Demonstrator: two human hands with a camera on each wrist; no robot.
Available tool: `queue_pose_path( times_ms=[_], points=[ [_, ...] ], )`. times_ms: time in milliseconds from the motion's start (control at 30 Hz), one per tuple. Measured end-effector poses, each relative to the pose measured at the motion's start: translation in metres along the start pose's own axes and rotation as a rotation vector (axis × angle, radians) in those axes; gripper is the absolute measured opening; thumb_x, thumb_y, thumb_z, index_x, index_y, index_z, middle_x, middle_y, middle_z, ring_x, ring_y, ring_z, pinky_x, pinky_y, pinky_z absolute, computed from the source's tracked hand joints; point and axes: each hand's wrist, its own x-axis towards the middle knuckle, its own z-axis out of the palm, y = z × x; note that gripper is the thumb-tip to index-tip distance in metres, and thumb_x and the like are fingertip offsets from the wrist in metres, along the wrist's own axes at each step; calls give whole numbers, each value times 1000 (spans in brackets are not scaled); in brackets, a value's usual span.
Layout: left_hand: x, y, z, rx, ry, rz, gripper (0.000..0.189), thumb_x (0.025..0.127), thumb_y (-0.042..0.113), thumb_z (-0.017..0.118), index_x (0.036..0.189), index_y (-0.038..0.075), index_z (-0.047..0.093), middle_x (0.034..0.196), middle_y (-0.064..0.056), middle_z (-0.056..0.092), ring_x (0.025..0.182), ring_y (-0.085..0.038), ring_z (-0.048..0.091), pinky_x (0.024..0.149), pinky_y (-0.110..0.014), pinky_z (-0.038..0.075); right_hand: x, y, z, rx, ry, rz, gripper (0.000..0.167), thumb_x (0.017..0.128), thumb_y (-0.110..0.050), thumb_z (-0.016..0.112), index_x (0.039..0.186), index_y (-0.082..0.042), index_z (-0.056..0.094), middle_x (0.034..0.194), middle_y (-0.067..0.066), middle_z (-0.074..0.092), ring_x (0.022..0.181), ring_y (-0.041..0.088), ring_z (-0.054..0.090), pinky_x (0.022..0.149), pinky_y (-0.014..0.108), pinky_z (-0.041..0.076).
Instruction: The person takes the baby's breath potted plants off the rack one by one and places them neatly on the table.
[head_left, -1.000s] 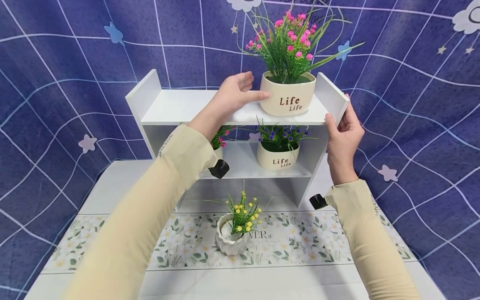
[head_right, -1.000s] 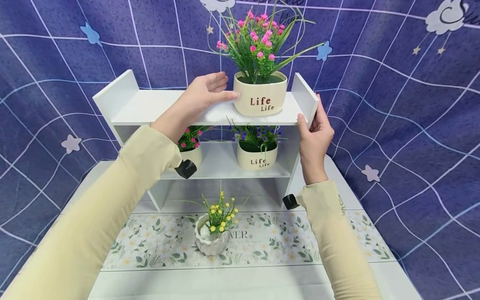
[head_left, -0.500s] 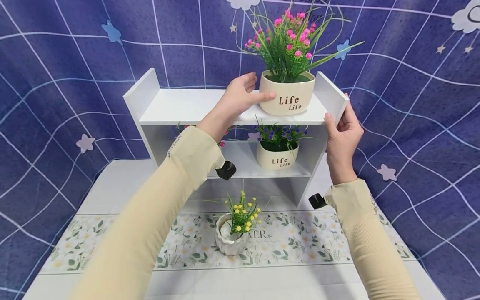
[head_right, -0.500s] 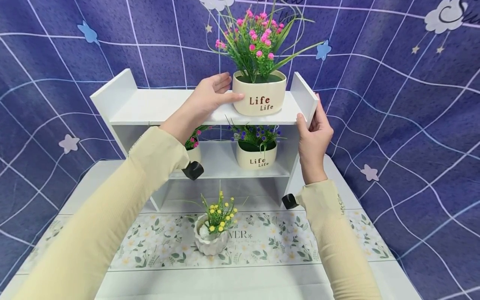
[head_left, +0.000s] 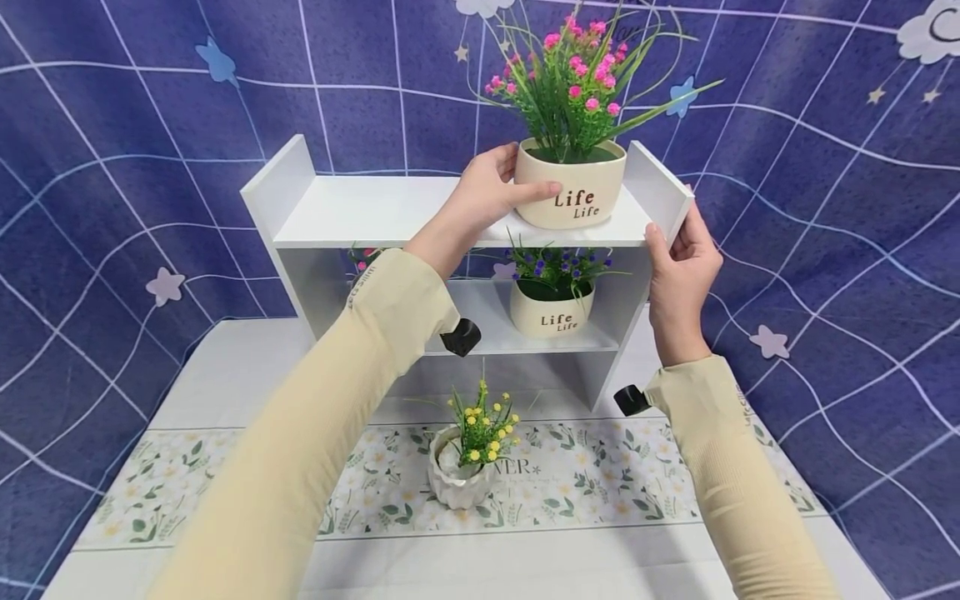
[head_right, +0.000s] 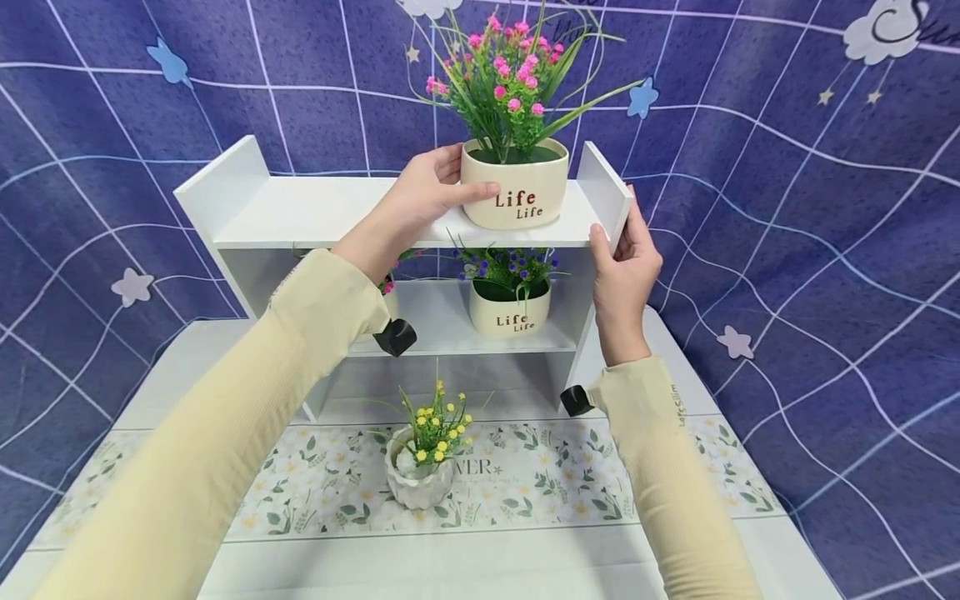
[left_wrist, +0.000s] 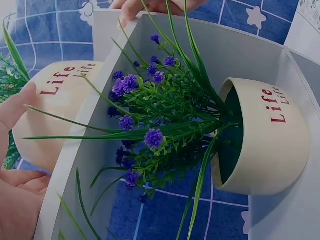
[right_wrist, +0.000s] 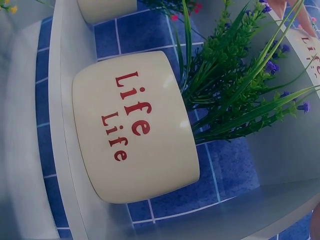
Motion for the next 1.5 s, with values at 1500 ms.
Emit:
queue_pose_path(
  times_ms=[1500],
  points=[
    [-6, -1, 8, 35, 103, 38, 87, 78, 27, 81, 150, 11, 36, 142, -1, 54, 131, -10, 51, 107, -20, 43, -1, -1, -2, 30, -13, 0, 50, 88, 6, 60, 136, -8, 56, 134, 13, 61, 119, 22, 60, 103, 30, 50]
  ],
)
